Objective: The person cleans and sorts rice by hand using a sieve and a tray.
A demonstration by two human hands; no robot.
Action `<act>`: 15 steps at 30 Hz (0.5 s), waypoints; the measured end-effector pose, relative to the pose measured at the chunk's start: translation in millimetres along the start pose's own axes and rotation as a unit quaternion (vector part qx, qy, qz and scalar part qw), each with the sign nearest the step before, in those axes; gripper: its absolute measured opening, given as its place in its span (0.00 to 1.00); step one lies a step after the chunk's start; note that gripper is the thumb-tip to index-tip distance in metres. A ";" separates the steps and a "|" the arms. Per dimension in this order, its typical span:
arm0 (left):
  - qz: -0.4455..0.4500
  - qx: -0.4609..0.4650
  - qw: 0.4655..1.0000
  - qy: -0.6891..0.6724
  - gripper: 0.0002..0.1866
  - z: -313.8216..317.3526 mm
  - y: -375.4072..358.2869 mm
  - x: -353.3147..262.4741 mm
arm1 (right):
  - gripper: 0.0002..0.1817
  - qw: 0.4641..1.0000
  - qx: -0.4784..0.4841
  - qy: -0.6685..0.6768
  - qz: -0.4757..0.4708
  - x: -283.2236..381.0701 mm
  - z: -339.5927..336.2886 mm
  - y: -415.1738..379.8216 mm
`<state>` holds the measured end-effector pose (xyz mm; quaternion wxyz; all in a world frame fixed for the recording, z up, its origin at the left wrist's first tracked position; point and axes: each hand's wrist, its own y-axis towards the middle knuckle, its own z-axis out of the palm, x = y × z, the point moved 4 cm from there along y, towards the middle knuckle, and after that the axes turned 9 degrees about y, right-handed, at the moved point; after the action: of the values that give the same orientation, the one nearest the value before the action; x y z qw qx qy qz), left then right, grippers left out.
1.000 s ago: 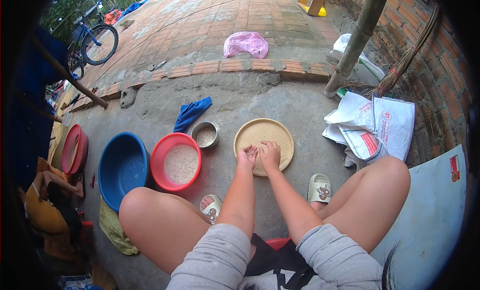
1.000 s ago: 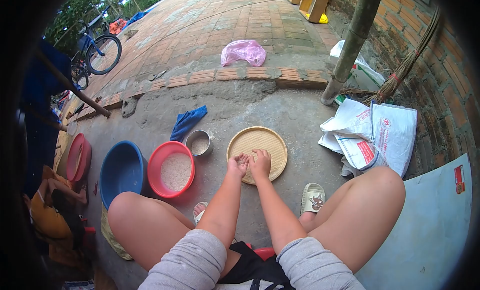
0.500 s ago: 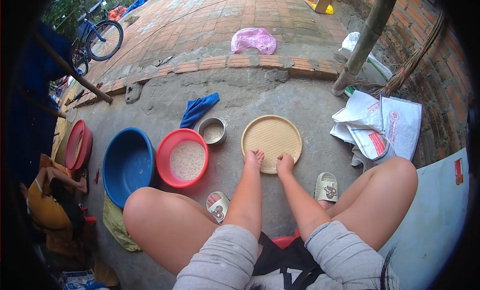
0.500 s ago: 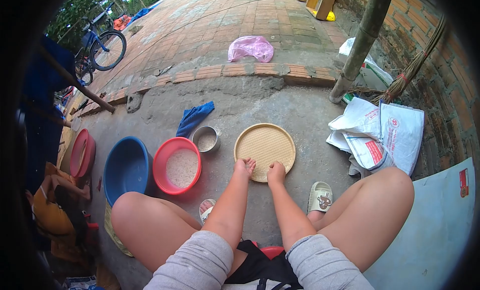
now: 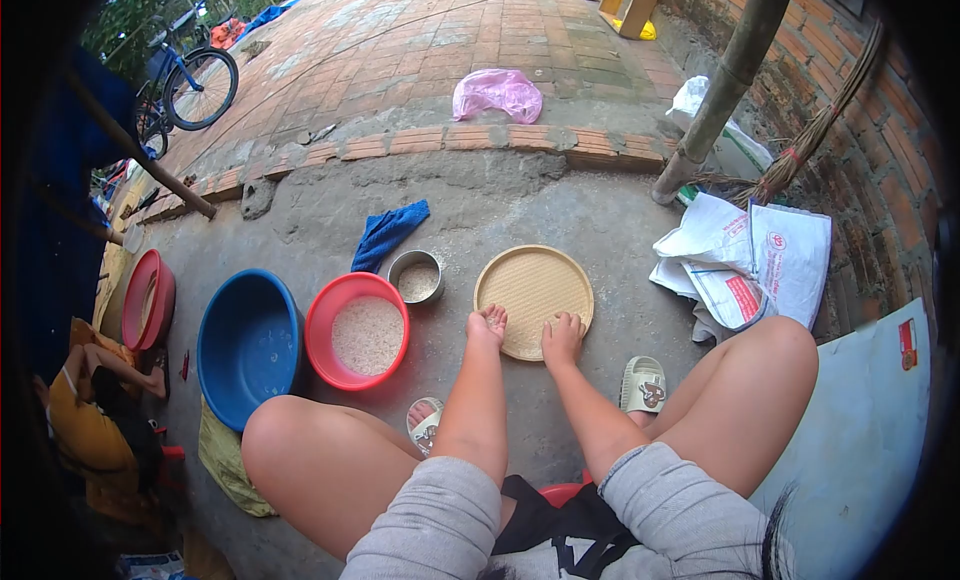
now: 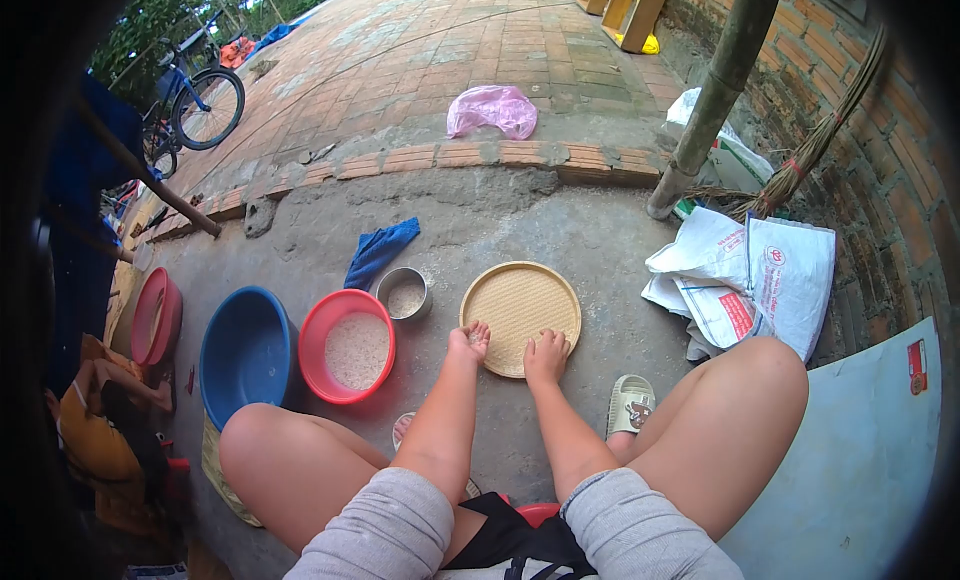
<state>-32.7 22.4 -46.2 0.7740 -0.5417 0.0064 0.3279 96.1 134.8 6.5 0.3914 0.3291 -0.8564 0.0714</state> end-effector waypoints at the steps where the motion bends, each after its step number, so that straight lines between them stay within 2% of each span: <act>1: 0.005 -0.011 1.000 -0.026 0.18 1.3 1.3 -12.1 | 0.17 0.999 0.012 -0.042 0.009 -7.1 -2.6 -5.0; 3: 0.060 -0.043 0.993 -0.096 0.19 8.9 4.7 -46.1 | 0.18 0.997 0.043 -0.063 -0.029 -13.8 -2.0 -12.8; 5: 0.148 -0.001 0.970 -0.194 0.21 20.9 -4.7 -86.0 | 0.19 0.991 0.080 -0.084 -0.060 -15.6 2.6 -20.8; 7: 0.216 -0.109 0.965 -0.101 0.24 28.1 -26.3 -107.3 | 0.19 0.992 0.095 -0.066 -0.044 -13.2 8.8 -20.2; 8: 0.247 -0.212 0.946 -0.017 0.26 27.5 -48.0 -109.4 | 0.16 0.994 0.083 -0.052 -0.053 -11.2 7.8 -20.1; 9: 0.273 -0.309 0.908 0.069 0.29 25.7 -65.3 -107.9 | 0.16 0.993 0.092 -0.055 -0.050 -15.5 9.2 -21.1; 10: 0.311 -0.412 0.848 0.120 0.28 17.3 -65.9 -103.2 | 0.15 0.993 0.098 -0.044 -0.054 -19.5 12.2 -20.1; 11: 0.310 -0.416 0.846 0.121 0.28 8.8 -61.2 -92.5 | 0.13 0.992 0.103 -0.031 -0.059 -22.1 16.1 -17.2; 13: 0.327 -0.383 0.826 0.251 0.19 -7.4 -68.1 -66.8 | 0.11 0.992 0.117 -0.028 -0.039 -18.4 16.9 -14.6; 15: 0.210 -0.236 0.934 0.165 0.10 -31.6 -11.5 -17.8 | 0.06 0.995 0.097 0.007 -0.001 -22.6 20.5 -12.8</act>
<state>-29.8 -15.4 -43.2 0.5251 -0.7416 0.1701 0.3814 102.0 128.6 -25.5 0.3636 0.3657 -0.8425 0.1557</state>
